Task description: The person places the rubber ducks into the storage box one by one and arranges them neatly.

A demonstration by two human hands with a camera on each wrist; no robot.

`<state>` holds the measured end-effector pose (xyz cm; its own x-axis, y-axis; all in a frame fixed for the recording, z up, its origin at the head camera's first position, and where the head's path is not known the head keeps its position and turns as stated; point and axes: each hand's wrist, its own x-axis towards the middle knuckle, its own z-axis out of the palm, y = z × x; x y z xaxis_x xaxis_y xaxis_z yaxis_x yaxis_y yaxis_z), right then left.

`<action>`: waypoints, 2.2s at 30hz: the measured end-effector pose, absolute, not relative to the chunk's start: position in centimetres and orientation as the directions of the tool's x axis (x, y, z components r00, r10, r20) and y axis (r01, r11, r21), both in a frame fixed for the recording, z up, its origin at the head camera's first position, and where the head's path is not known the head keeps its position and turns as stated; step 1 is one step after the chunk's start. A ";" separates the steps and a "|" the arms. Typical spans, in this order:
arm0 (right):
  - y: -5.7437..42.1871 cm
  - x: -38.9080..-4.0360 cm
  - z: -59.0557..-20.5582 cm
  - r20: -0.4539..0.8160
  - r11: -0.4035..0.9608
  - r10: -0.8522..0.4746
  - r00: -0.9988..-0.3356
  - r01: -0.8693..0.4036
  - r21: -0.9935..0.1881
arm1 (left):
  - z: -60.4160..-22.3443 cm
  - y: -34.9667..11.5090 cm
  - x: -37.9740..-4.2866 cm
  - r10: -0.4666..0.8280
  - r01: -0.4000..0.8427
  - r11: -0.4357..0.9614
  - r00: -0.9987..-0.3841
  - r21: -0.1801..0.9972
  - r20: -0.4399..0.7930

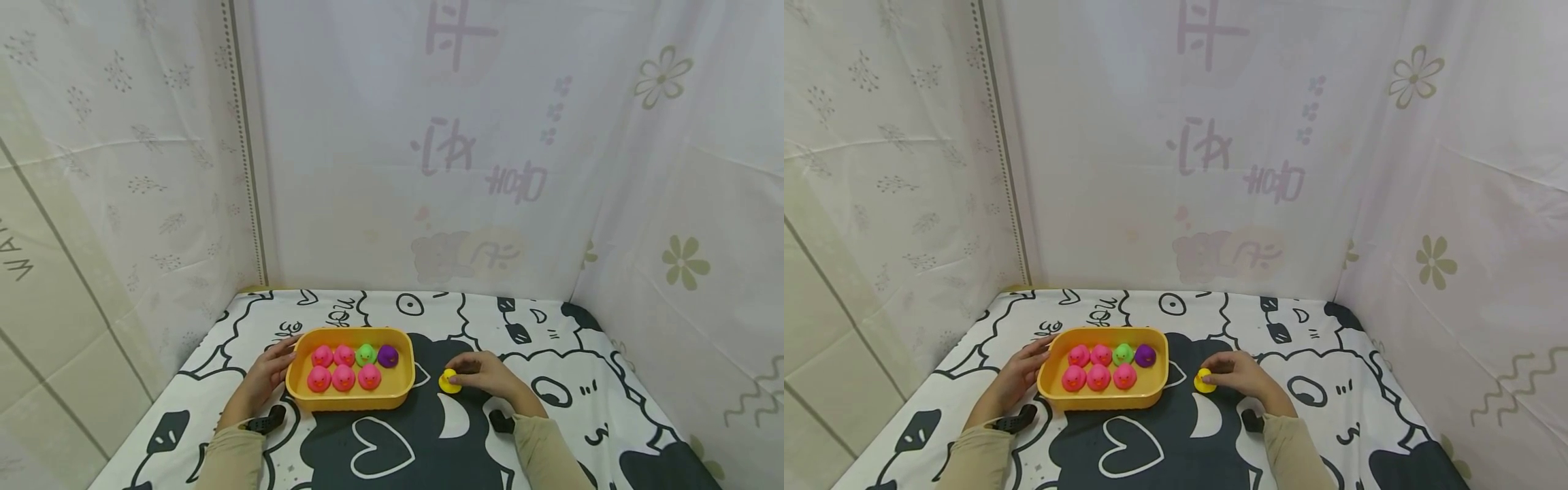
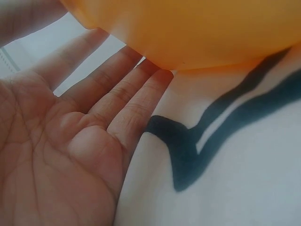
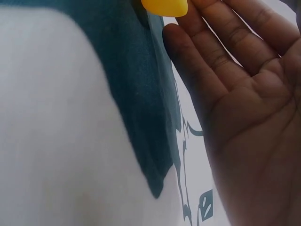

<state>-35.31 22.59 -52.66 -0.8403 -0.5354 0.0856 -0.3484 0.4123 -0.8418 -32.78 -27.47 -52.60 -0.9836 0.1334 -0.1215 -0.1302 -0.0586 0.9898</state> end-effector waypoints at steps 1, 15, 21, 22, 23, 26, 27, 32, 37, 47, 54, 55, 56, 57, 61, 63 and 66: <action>22.6 -35.2 -52.6 0.086 0.411 -0.530 -0.843 -0.345 -0.844 | -52.6 -27.4 -32.8 0.134 -0.129 -0.059 -0.984 0.990 -0.120; 22.0 -35.8 -51.5 0.108 0.391 -0.542 -0.833 -0.364 -0.846 | -52.7 -27.3 -32.8 0.130 -0.116 -0.055 -0.986 0.992 -0.108; 21.5 -36.2 -50.8 0.140 0.369 -0.566 -0.812 -0.401 -0.838 | -52.9 -27.4 -32.8 0.147 -0.115 -0.074 -0.984 0.991 -0.103; 21.4 -36.2 -50.7 0.145 0.363 -0.568 -0.810 -0.405 -0.839 | -52.9 -27.4 -32.8 0.150 -0.113 -0.079 -0.984 0.990 -0.100; 21.3 -36.3 -50.5 0.149 0.357 -0.569 -0.809 -0.406 -0.841 | -53.0 -27.5 -32.9 0.155 -0.107 -0.081 -0.984 0.991 -0.094; 21.0 -36.5 -50.1 0.154 0.350 -0.564 -0.811 -0.404 -0.845 | -53.1 -27.6 -32.9 0.161 -0.089 -0.081 -0.984 0.993 -0.075; 20.8 -36.6 -50.1 0.152 0.353 -0.561 -0.814 -0.401 -0.845 | -53.1 -27.6 -32.9 0.165 -0.084 -0.081 -0.984 0.993 -0.070; 20.0 -36.8 -49.5 0.164 0.338 -0.564 -0.809 -0.407 -0.849 | -53.2 -27.7 -32.9 0.162 -0.086 -0.089 -0.984 0.992 -0.071; 19.3 -37.0 -48.8 0.195 0.298 -0.593 -0.781 -0.438 -0.848 | -53.1 -27.6 -32.8 0.159 -0.103 -0.083 -0.983 0.991 -0.089; 16.8 -38.2 -47.1 0.220 0.267 -0.615 -0.757 -0.463 -0.845 | -52.9 -27.6 -32.7 0.150 -0.104 -0.079 -0.984 0.991 -0.092; 14.2 -38.7 -46.4 0.218 0.244 -0.680 -0.700 -0.496 -0.833 | -53.0 -27.6 -32.7 0.153 -0.115 -0.074 -0.983 0.991 -0.103; 13.9 -38.8 -46.3 0.211 0.249 -0.689 -0.693 -0.500 -0.829 | -53.0 -27.6 -32.7 0.154 -0.117 -0.076 -0.983 0.990 -0.105; 13.5 -38.8 -46.2 0.196 0.261 -0.697 -0.690 -0.499 -0.826 | -53.0 -27.5 -32.7 0.149 -0.119 -0.078 -0.983 0.990 -0.107; 13.1 -38.8 -46.1 0.180 0.272 -0.706 -0.685 -0.497 -0.824 | -53.0 -27.5 -32.7 0.147 -0.120 -0.080 -0.983 0.990 -0.107; 11.8 -39.1 -45.7 0.095 0.334 -0.739 -0.667 -0.484 -0.809 | -53.1 -27.4 -32.7 0.151 -0.116 -0.092 -0.983 0.989 -0.102; 11.2 -39.2 -45.6 0.048 0.373 -0.755 -0.654 -0.488 -0.789 | -53.1 -27.4 -32.7 0.157 -0.112 -0.096 -0.983 0.989 -0.096; 10.5 -39.3 -45.5 -0.006 0.409 -0.788 -0.616 -0.516 -0.753 | -53.1 -27.3 -32.7 0.156 -0.108 -0.097 -0.983 0.989 -0.092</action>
